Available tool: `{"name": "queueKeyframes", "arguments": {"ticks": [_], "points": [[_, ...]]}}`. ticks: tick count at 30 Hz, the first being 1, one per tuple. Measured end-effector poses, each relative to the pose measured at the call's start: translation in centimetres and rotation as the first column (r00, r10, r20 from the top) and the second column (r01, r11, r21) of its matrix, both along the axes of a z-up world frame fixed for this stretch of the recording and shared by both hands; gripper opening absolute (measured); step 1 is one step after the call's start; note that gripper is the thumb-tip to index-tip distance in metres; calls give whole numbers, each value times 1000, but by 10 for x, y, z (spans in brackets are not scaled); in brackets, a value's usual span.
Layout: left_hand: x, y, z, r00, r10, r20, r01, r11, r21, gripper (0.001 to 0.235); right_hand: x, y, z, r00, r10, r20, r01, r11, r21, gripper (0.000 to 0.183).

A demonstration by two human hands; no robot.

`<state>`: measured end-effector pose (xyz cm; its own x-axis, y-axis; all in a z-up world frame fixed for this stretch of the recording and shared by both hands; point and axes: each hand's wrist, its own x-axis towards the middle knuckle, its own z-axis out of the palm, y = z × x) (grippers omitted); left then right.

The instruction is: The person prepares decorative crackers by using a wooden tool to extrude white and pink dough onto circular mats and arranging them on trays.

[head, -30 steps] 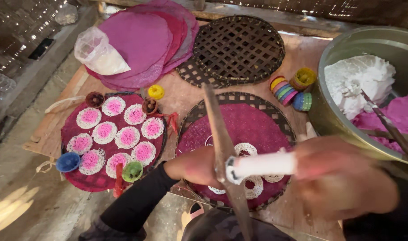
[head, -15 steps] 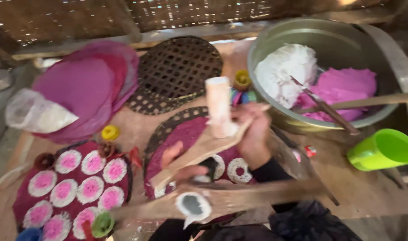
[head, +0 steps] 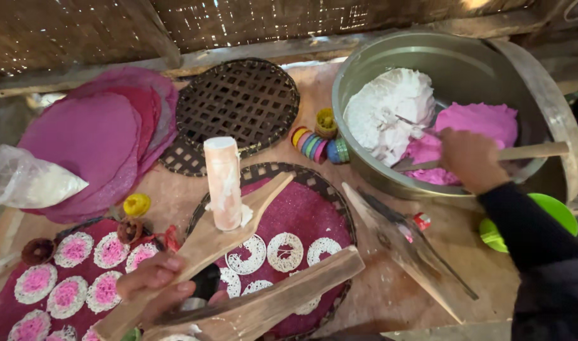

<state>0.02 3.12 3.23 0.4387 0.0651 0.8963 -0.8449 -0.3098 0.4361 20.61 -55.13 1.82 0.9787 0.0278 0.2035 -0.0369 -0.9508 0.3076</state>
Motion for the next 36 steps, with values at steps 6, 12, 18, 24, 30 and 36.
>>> {"name": "queueKeyframes", "arguments": {"ticks": [6, 12, 18, 24, 30, 36], "points": [[-38, 20, -21, 930, 135, -342, -150, 989, -18, 47, -1, -11, 2, 996, 92, 16, -92, 996, -4, 21], [-50, 57, -56, 689, 88, -719, -239, 965, -111, 35, 10, 32, -1, 985, 171, -8, -167, 973, 158, 26], [-53, 57, -63, 832, 45, -553, -157, 975, -157, 39, 9, 8, 53, 993, 107, 56, -112, 988, 104, 31], [-33, 26, -43, 972, 197, -131, -189, 980, 69, 28, 23, 13, 32, 985, 125, -116, -126, 992, -7, 26], [-47, 43, -27, 767, 295, -570, -229, 956, 186, 21, 30, 28, -3, 948, 314, -48, -308, 947, 96, 23], [-8, 11, -67, 816, -117, -566, -115, 927, -358, 34, 18, 39, 2, 939, 307, -152, -285, 947, 150, 25]]}}
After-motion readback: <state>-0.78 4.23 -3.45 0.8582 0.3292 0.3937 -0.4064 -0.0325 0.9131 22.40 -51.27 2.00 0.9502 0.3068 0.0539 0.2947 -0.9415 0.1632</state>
